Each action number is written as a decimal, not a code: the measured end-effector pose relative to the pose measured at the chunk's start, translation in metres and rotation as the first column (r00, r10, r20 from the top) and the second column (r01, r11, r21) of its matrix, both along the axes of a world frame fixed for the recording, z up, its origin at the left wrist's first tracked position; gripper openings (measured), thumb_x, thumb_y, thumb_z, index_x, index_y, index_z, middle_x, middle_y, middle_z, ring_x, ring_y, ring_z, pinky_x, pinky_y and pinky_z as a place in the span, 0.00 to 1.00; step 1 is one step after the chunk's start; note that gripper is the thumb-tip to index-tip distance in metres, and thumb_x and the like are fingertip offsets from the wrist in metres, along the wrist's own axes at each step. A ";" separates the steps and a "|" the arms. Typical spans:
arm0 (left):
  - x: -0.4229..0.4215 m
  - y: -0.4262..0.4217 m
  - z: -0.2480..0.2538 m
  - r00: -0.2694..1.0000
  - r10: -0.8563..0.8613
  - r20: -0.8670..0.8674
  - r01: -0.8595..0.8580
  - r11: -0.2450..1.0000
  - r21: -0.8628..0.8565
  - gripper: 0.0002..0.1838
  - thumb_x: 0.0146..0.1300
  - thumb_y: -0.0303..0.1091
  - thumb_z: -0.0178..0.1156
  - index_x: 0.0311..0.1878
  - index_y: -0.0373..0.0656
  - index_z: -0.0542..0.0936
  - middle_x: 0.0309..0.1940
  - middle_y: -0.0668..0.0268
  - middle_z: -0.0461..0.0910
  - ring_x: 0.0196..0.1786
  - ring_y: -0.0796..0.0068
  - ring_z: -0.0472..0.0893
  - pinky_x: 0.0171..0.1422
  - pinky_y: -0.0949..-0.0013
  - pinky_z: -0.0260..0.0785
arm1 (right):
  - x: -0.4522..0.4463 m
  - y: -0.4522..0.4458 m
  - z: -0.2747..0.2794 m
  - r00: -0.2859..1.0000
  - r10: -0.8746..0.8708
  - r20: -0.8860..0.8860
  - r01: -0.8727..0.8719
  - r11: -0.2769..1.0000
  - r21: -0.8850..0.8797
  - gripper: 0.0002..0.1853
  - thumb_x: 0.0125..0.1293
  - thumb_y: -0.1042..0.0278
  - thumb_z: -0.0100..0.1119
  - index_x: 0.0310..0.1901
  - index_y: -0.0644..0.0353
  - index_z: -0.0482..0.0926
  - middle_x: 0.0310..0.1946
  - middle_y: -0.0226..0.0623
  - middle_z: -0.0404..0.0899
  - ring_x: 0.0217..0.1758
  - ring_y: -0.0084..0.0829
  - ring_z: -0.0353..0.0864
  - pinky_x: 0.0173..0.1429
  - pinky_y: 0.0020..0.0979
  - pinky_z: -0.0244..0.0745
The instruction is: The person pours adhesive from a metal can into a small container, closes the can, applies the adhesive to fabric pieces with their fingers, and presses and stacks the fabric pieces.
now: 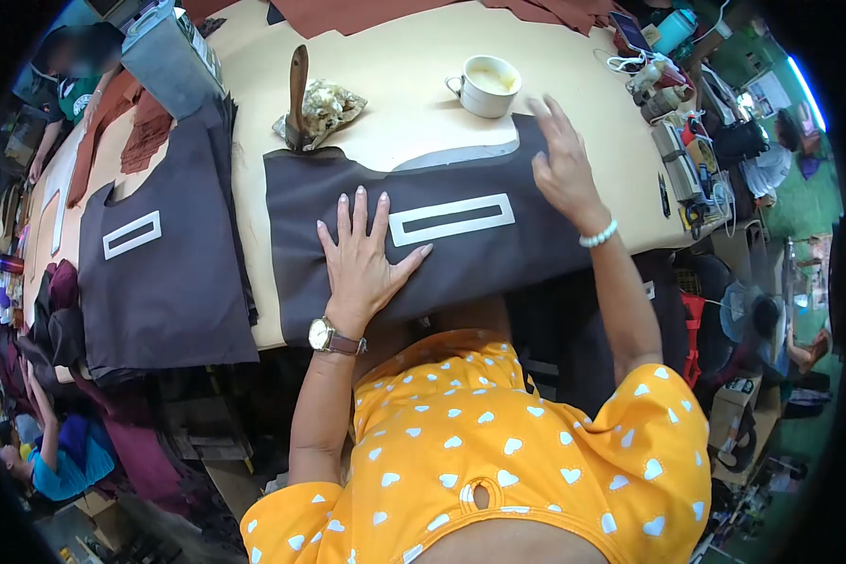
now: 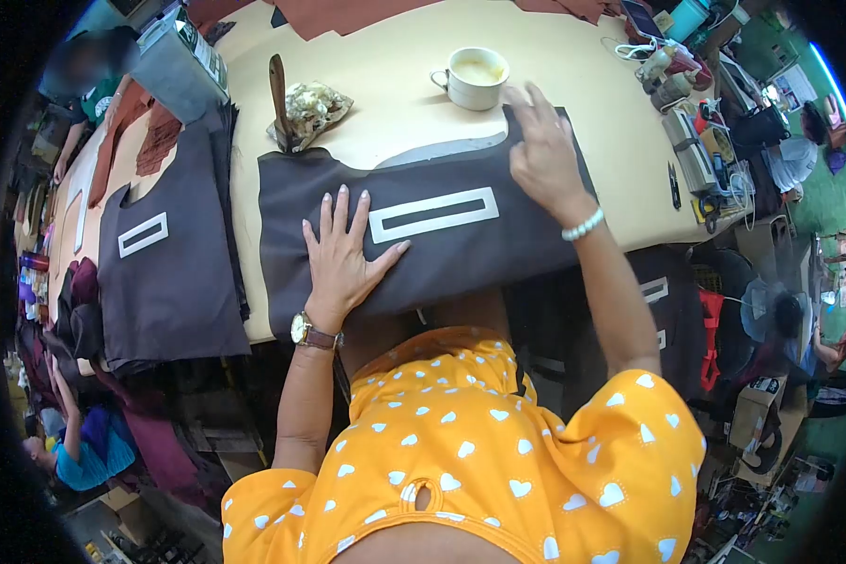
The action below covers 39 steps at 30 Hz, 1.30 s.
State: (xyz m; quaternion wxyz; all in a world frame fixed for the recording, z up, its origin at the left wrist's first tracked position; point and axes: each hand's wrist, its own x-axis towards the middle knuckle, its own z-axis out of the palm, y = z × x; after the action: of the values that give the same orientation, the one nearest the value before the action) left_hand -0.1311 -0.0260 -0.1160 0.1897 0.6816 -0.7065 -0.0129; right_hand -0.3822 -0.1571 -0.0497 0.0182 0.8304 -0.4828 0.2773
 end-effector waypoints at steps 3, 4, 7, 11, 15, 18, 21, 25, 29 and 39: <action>0.006 -0.002 0.000 0.994 0.106 -0.028 -0.107 0.993 -0.047 0.40 0.56 0.59 0.56 0.67 0.46 0.61 0.68 0.52 0.54 0.70 0.49 0.53 0.67 0.37 0.44 | -0.022 0.015 -0.039 0.968 -0.152 0.200 0.168 0.983 -0.069 0.36 0.57 0.77 0.49 0.67 0.69 0.48 0.66 0.54 0.53 0.70 0.50 0.53 0.71 0.42 0.50; 0.010 -0.005 0.001 0.987 0.156 -0.038 -0.158 0.985 -0.071 0.39 0.57 0.59 0.55 0.68 0.46 0.60 0.68 0.51 0.54 0.70 0.49 0.53 0.67 0.37 0.44 | -0.024 0.020 -0.047 0.942 -0.177 0.287 0.189 0.982 -0.017 0.36 0.57 0.78 0.49 0.67 0.69 0.48 0.66 0.54 0.53 0.70 0.49 0.53 0.71 0.41 0.50; 0.024 -0.005 0.006 0.962 0.261 -0.080 -0.266 0.962 -0.062 0.36 0.59 0.56 0.55 0.67 0.47 0.62 0.68 0.49 0.55 0.70 0.47 0.53 0.66 0.36 0.46 | -0.022 0.040 -0.057 0.869 -0.193 0.456 0.176 0.981 0.080 0.35 0.55 0.82 0.47 0.67 0.69 0.49 0.66 0.54 0.54 0.70 0.49 0.54 0.71 0.38 0.52; 0.020 0.005 0.012 0.997 -0.035 -0.071 0.025 0.990 -0.141 0.33 0.58 0.50 0.58 0.66 0.51 0.64 0.67 0.55 0.58 0.70 0.50 0.55 0.67 0.39 0.47 | 0.001 0.081 -0.046 0.872 -0.063 0.486 -0.015 0.988 0.155 0.34 0.54 0.84 0.45 0.66 0.69 0.54 0.65 0.53 0.57 0.67 0.47 0.60 0.69 0.38 0.57; 0.003 0.002 0.008 0.947 -0.317 -0.056 0.308 0.943 -0.127 0.22 0.59 0.41 0.59 0.57 0.48 0.73 0.61 0.61 0.68 0.67 0.57 0.62 0.68 0.48 0.52 | 0.005 0.091 -0.061 0.815 -0.129 0.564 -0.003 0.974 0.228 0.35 0.53 0.85 0.43 0.67 0.65 0.54 0.66 0.47 0.57 0.64 0.42 0.64 0.68 0.36 0.58; -0.002 -0.007 0.002 0.918 -0.391 -0.069 0.381 0.916 -0.124 0.17 0.60 0.39 0.58 0.51 0.46 0.77 0.56 0.61 0.73 0.62 0.59 0.69 0.65 0.52 0.59 | 0.005 0.088 -0.061 0.787 -0.168 0.593 0.020 0.968 0.248 0.35 0.53 0.85 0.43 0.67 0.65 0.55 0.66 0.47 0.58 0.65 0.43 0.64 0.68 0.36 0.58; -0.008 -0.010 -0.001 0.935 -0.346 -0.074 0.323 0.921 -0.217 0.13 0.60 0.37 0.57 0.47 0.45 0.79 0.50 0.62 0.77 0.55 0.60 0.74 0.59 0.59 0.66 | 0.005 0.087 -0.058 0.846 -0.116 0.520 0.034 0.986 0.165 0.32 0.53 0.85 0.43 0.64 0.64 0.61 0.65 0.47 0.59 0.65 0.44 0.64 0.68 0.36 0.57; -0.017 -0.011 -0.003 0.960 -0.269 -0.073 0.245 0.939 -0.242 0.12 0.59 0.35 0.58 0.46 0.44 0.81 0.50 0.62 0.78 0.55 0.60 0.75 0.56 0.60 0.68 | 0.010 0.093 -0.057 0.849 -0.108 0.516 -0.058 0.953 0.296 0.27 0.53 0.83 0.44 0.58 0.61 0.71 0.64 0.48 0.61 0.67 0.45 0.61 0.70 0.36 0.54; -0.019 -0.010 -0.002 0.967 -0.249 -0.058 0.232 0.949 -0.213 0.13 0.60 0.36 0.58 0.48 0.44 0.80 0.51 0.61 0.77 0.56 0.59 0.74 0.58 0.60 0.66 | 0.010 0.093 -0.062 0.968 -0.052 0.246 -0.022 0.957 0.289 0.25 0.56 0.76 0.46 0.57 0.53 0.75 0.65 0.50 0.59 0.70 0.50 0.53 0.71 0.42 0.47; -0.005 0.016 -0.001 0.973 -0.230 -0.005 0.230 0.973 0.031 0.30 0.65 0.49 0.50 0.66 0.44 0.62 0.67 0.59 0.59 0.70 0.59 0.57 0.70 0.48 0.46 | 0.026 0.103 -0.056 0.892 -0.226 -0.391 0.258 0.966 0.031 0.26 0.63 0.53 0.47 0.60 0.57 0.68 0.67 0.45 0.54 0.68 0.52 0.52 0.66 0.62 0.47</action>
State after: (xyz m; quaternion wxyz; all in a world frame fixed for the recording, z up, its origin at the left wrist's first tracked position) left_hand -0.1357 -0.0099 -0.1172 0.1767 0.5981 -0.7803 -0.0463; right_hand -0.3560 -0.0544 -0.1061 0.1125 0.8020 -0.5805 0.0847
